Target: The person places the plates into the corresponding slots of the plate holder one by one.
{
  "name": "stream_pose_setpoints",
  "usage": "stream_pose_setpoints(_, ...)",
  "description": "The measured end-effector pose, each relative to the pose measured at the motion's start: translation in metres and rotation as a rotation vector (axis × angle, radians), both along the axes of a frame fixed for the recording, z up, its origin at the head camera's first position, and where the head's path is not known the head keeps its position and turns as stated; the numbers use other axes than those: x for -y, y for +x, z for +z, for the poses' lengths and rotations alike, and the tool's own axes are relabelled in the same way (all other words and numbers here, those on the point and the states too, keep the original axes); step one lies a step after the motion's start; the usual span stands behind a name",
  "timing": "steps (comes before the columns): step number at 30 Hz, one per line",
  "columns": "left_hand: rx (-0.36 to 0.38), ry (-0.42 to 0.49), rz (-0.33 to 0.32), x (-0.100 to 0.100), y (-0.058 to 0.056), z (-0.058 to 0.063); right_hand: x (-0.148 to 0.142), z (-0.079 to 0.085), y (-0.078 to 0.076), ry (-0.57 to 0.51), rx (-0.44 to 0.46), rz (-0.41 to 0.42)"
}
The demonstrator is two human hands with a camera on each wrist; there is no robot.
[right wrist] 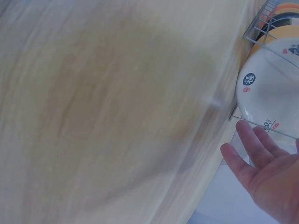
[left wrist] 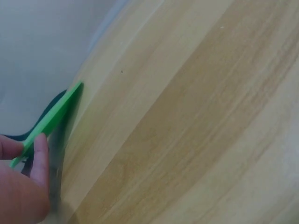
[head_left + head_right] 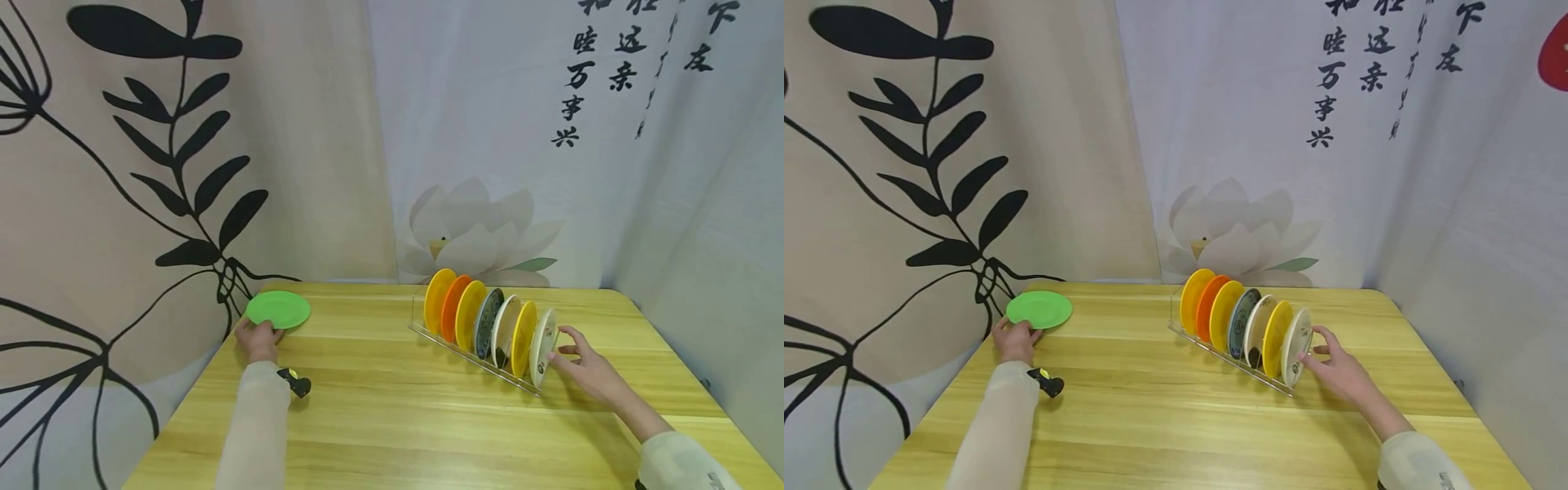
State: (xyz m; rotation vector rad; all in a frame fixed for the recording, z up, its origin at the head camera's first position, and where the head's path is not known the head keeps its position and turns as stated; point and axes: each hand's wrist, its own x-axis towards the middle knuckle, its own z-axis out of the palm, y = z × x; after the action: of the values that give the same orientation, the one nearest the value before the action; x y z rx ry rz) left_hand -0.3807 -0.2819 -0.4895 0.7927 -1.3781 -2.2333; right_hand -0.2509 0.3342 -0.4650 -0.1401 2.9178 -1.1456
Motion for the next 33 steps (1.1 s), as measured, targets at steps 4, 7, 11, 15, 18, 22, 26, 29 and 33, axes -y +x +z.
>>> stream_pose_setpoints(4,-0.019,-0.039,-0.04,0.0,0.003,0.001,0.0,0.0,0.0,0.005,-0.009,0.004)
stream_pose_setpoints(7,-0.029,-0.061,-0.073,0.0,0.003,0.001,0.0,0.0,0.0,0.003,-0.013,0.009)
stream_pose_setpoints(11,-0.038,-0.095,-0.106,-0.001,0.001,0.001,0.0,0.0,0.0,0.003,-0.016,0.013)
stream_pose_setpoints(15,-0.028,-0.118,-0.124,-0.003,0.001,0.002,-0.001,0.0,0.0,0.02,-0.015,0.014)
stream_pose_setpoints(18,-0.034,-0.12,-0.143,-0.006,0.001,0.004,-0.001,0.0,0.0,0.025,-0.011,0.014)
stream_pose_setpoints(22,-0.083,-0.115,-0.178,-0.011,0.001,0.008,-0.001,-0.001,0.001,0.017,-0.005,0.014)
stream_pose_setpoints(26,-0.101,-0.116,-0.216,-0.015,-0.001,0.012,-0.002,-0.002,0.001,0.019,0.001,0.013)
stream_pose_setpoints(29,-0.1,-0.14,-0.25,-0.019,-0.002,0.016,-0.002,-0.002,0.001,0.021,0.002,0.013)
stream_pose_setpoints(33,-0.102,-0.146,-0.28,-0.026,-0.002,0.025,-0.001,-0.002,0.001,0.019,-0.008,0.013)
